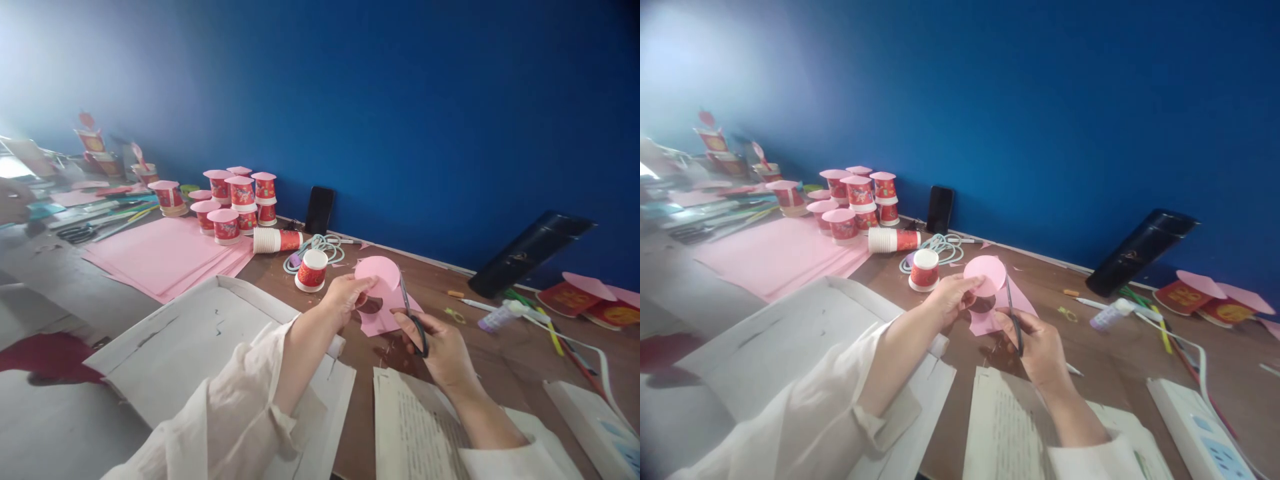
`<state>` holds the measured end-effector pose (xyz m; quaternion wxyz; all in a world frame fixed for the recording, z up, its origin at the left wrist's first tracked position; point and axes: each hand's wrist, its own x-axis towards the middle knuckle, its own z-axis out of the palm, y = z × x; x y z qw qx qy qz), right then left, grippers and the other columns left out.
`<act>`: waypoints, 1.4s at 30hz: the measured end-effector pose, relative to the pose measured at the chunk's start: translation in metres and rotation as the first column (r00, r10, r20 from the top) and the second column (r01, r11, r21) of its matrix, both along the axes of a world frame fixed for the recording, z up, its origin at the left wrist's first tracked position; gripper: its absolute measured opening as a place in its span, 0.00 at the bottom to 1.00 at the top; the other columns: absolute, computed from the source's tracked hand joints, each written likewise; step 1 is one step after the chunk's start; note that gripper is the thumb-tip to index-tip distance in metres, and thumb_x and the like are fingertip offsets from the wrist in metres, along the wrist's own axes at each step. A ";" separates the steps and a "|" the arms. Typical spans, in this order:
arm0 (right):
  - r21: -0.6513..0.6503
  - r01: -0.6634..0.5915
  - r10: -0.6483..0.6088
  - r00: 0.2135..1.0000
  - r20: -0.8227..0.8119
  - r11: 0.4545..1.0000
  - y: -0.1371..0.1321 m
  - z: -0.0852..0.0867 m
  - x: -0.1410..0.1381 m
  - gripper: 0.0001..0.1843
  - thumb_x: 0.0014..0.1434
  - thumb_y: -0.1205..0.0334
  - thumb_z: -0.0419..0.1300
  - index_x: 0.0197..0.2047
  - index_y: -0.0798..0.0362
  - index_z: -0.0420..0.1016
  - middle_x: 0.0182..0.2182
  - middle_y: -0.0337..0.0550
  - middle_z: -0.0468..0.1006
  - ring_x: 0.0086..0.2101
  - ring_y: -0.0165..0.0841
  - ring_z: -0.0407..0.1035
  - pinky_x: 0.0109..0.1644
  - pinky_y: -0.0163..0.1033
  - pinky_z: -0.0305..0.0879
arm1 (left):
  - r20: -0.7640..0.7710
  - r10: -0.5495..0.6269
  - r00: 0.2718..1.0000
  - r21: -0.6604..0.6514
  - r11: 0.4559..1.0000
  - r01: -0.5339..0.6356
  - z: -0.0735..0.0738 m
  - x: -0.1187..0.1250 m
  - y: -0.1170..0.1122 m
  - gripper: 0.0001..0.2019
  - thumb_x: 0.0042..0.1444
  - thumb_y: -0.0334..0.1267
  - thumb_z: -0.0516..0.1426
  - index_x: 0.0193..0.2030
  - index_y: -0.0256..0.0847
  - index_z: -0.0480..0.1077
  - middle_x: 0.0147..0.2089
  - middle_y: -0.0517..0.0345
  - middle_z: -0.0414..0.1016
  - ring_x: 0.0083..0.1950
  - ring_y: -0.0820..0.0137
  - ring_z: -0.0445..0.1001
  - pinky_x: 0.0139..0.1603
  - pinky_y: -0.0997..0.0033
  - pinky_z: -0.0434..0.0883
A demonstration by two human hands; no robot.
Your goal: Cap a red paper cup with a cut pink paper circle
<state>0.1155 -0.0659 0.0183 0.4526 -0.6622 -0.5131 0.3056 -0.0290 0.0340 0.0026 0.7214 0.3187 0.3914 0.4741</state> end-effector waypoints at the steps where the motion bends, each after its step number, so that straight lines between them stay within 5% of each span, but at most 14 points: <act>1: 0.000 0.001 -0.001 1.000 -0.003 1.000 0.000 -0.001 0.000 0.23 0.43 0.38 0.68 0.21 0.51 0.77 0.14 0.37 0.69 0.18 0.29 0.62 0.23 0.35 0.61 | 0.006 0.002 1.000 -0.003 1.000 -0.002 0.001 0.000 0.000 0.13 0.42 0.37 0.70 0.27 0.36 0.70 0.23 0.63 0.67 0.23 0.80 0.61 0.25 0.76 0.58; 9: 0.008 0.130 -0.129 0.989 -0.069 0.992 0.005 -0.018 0.014 0.24 0.48 0.39 0.68 0.31 0.53 0.80 0.18 0.37 0.71 0.22 0.30 0.64 0.25 0.33 0.62 | 0.048 -0.038 0.998 0.016 0.999 0.037 -0.001 -0.001 -0.001 0.17 0.36 0.39 0.72 0.30 0.35 0.72 0.26 0.60 0.71 0.25 0.79 0.65 0.28 0.77 0.62; 13: 0.085 0.270 -0.242 0.939 -0.246 0.959 0.009 -0.025 0.022 0.28 0.49 0.41 0.69 0.46 0.54 0.81 0.24 0.39 0.76 0.27 0.31 0.69 0.29 0.34 0.66 | 0.035 -0.161 0.986 0.078 0.984 0.158 -0.005 -0.001 -0.003 0.17 0.39 0.40 0.71 0.33 0.36 0.73 0.25 0.61 0.70 0.22 0.79 0.63 0.26 0.74 0.62; 17: 0.130 0.291 -0.217 0.888 -0.405 0.948 0.014 -0.030 0.026 0.33 0.46 0.44 0.72 0.54 0.51 0.78 0.32 0.42 0.80 0.29 0.33 0.72 0.28 0.34 0.66 | 0.066 -0.216 0.974 0.068 0.975 0.212 -0.001 0.000 -0.009 0.15 0.39 0.37 0.71 0.33 0.36 0.73 0.23 0.63 0.68 0.21 0.79 0.61 0.31 0.71 0.66; 29: 0.125 0.102 -0.013 0.823 -0.568 0.987 0.015 -0.034 0.025 0.23 0.50 0.53 0.73 0.48 0.45 0.75 0.36 0.39 0.81 0.28 0.26 0.67 0.29 0.30 0.62 | 0.112 -0.198 0.974 -0.011 0.980 0.201 0.000 0.004 -0.014 0.15 0.41 0.30 0.68 0.37 0.36 0.73 0.33 0.55 0.76 0.33 0.69 0.74 0.34 0.70 0.69; 34: 0.097 0.049 0.017 0.815 -0.580 0.994 0.012 -0.032 0.020 0.24 0.51 0.52 0.72 0.50 0.48 0.76 0.29 0.38 0.78 0.25 0.26 0.64 0.26 0.30 0.59 | 0.178 -0.182 0.967 -0.066 0.978 0.196 0.003 0.004 -0.015 0.16 0.42 0.29 0.67 0.40 0.36 0.73 0.36 0.53 0.77 0.36 0.68 0.75 0.35 0.69 0.71; 40: 0.062 -0.055 0.077 0.894 -0.442 0.997 0.008 -0.031 0.019 0.20 0.52 0.45 0.70 0.29 0.55 0.77 0.24 0.41 0.73 0.24 0.27 0.62 0.22 0.32 0.50 | 0.252 -0.180 0.951 -0.087 0.974 0.208 0.004 0.002 -0.012 0.12 0.47 0.30 0.66 0.39 0.34 0.74 0.35 0.54 0.76 0.35 0.73 0.73 0.37 0.73 0.71; 42: 0.043 -0.073 0.084 0.909 -0.409 0.996 0.007 -0.031 0.019 0.22 0.52 0.42 0.69 0.29 0.55 0.76 0.24 0.41 0.73 0.23 0.26 0.59 0.22 0.33 0.49 | 0.264 -0.172 0.949 -0.078 0.977 0.199 0.004 0.002 -0.012 0.11 0.48 0.30 0.66 0.38 0.34 0.73 0.34 0.54 0.75 0.34 0.73 0.73 0.36 0.74 0.71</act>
